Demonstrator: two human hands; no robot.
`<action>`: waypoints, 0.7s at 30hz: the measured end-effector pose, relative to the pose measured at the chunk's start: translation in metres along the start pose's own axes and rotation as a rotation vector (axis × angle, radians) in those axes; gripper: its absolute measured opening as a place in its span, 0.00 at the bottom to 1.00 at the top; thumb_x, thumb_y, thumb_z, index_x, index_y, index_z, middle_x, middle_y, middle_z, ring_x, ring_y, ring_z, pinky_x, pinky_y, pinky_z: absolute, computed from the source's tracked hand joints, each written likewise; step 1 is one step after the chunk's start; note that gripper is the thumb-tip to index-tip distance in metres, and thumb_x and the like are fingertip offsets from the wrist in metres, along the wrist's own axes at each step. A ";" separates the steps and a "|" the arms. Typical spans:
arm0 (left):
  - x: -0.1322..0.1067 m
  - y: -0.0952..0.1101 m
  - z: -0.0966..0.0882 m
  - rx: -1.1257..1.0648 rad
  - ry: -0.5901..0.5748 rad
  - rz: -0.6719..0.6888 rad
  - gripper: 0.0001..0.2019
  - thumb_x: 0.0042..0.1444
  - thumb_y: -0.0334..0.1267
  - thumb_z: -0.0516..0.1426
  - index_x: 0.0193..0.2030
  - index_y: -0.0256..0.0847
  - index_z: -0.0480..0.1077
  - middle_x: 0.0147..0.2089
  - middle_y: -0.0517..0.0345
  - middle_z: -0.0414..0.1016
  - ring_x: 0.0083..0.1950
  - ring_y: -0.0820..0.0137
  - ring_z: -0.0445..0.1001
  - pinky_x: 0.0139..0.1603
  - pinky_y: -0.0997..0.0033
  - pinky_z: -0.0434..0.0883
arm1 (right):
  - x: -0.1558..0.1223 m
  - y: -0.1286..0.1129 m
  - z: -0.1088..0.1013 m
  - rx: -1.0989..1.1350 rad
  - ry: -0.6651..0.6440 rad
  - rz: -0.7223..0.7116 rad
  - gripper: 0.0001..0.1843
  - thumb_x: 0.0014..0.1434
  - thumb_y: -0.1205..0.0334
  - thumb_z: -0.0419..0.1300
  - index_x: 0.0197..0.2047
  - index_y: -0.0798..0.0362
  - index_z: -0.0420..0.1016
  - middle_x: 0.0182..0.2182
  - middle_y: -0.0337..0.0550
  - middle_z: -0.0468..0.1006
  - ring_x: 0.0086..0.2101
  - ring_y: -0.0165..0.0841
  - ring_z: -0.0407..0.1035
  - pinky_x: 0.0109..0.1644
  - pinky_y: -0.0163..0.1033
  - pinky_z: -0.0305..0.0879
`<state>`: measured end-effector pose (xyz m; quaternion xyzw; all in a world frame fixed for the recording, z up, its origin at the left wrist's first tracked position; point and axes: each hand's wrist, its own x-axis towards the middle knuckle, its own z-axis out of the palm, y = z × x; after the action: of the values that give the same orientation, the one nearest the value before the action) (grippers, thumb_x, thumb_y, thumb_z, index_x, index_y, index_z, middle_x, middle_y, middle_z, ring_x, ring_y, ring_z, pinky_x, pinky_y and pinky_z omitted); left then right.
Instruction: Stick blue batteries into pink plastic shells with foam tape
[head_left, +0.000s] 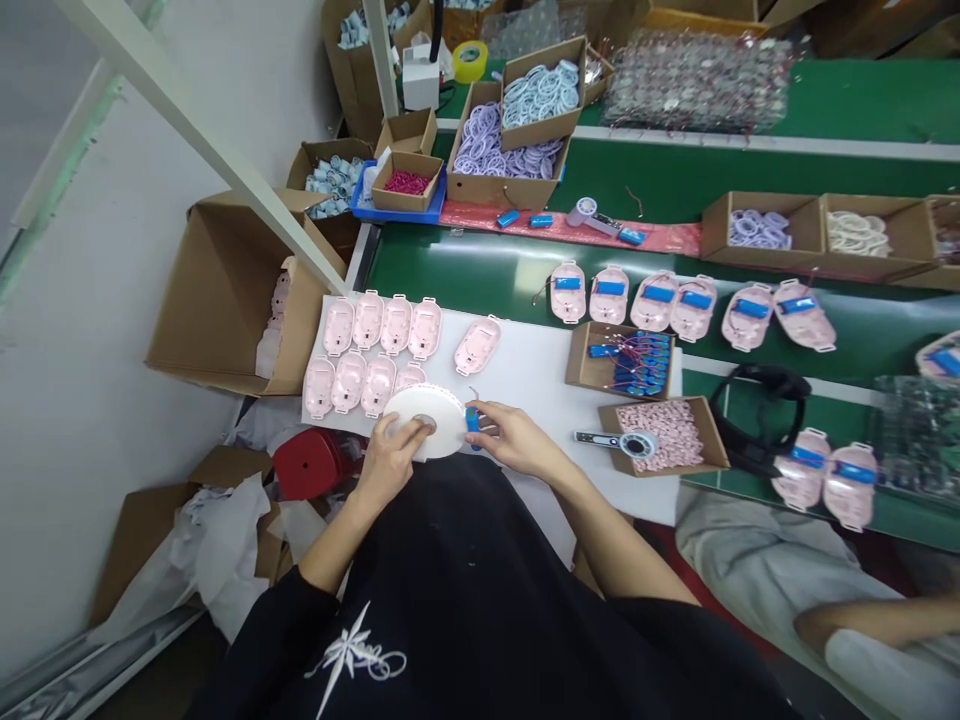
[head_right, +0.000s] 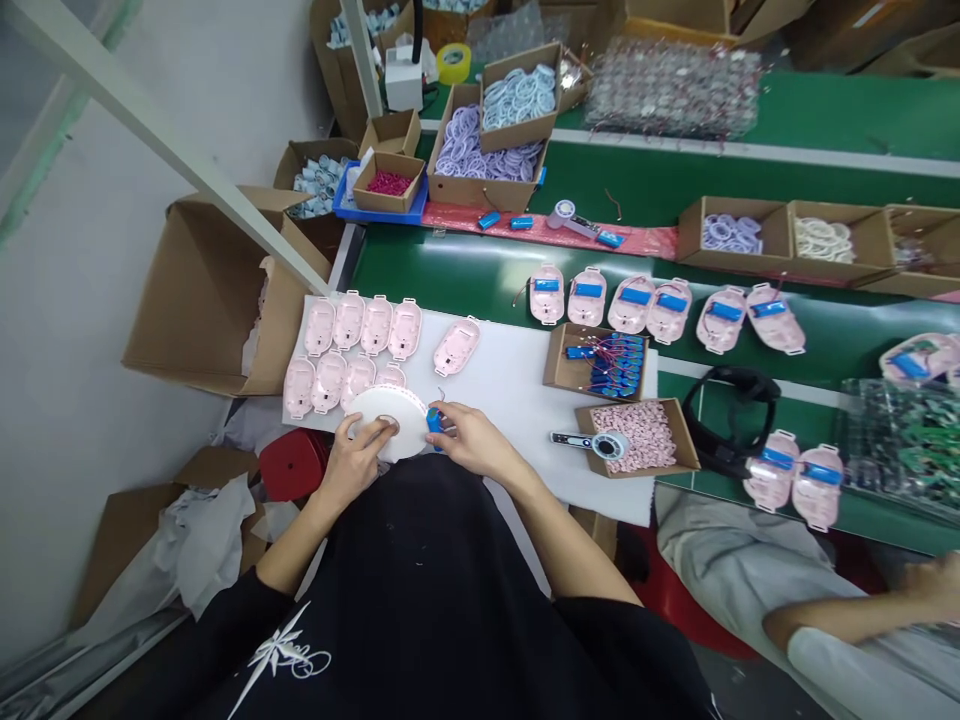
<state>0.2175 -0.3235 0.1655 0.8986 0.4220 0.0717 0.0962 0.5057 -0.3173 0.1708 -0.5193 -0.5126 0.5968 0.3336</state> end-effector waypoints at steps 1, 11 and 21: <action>0.001 -0.001 -0.003 -0.002 -0.014 -0.010 0.34 0.62 0.20 0.49 0.70 0.50 0.71 0.65 0.55 0.77 0.67 0.56 0.67 0.74 0.46 0.61 | 0.003 0.005 0.004 0.081 -0.014 0.038 0.25 0.55 0.52 0.74 0.56 0.45 0.83 0.44 0.43 0.84 0.40 0.42 0.81 0.51 0.51 0.81; 0.006 0.003 -0.005 -0.058 -0.198 -0.071 0.31 0.63 0.26 0.52 0.70 0.55 0.71 0.61 0.52 0.79 0.48 0.56 0.67 0.58 0.46 0.66 | 0.044 0.067 0.007 0.653 0.590 -0.004 0.38 0.52 0.33 0.72 0.57 0.49 0.76 0.49 0.52 0.83 0.52 0.46 0.78 0.61 0.57 0.74; -0.022 -0.039 0.022 -0.060 -0.115 -0.437 0.30 0.55 0.32 0.59 0.66 0.46 0.75 0.59 0.47 0.78 0.52 0.53 0.66 0.56 0.51 0.66 | 0.186 0.150 -0.081 -0.559 0.317 0.347 0.27 0.65 0.54 0.66 0.65 0.49 0.70 0.56 0.52 0.82 0.54 0.44 0.76 0.60 0.47 0.70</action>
<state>0.1790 -0.3180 0.1338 0.7851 0.5982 0.0103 0.1600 0.5591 -0.1606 -0.0191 -0.7557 -0.5020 0.3936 0.1480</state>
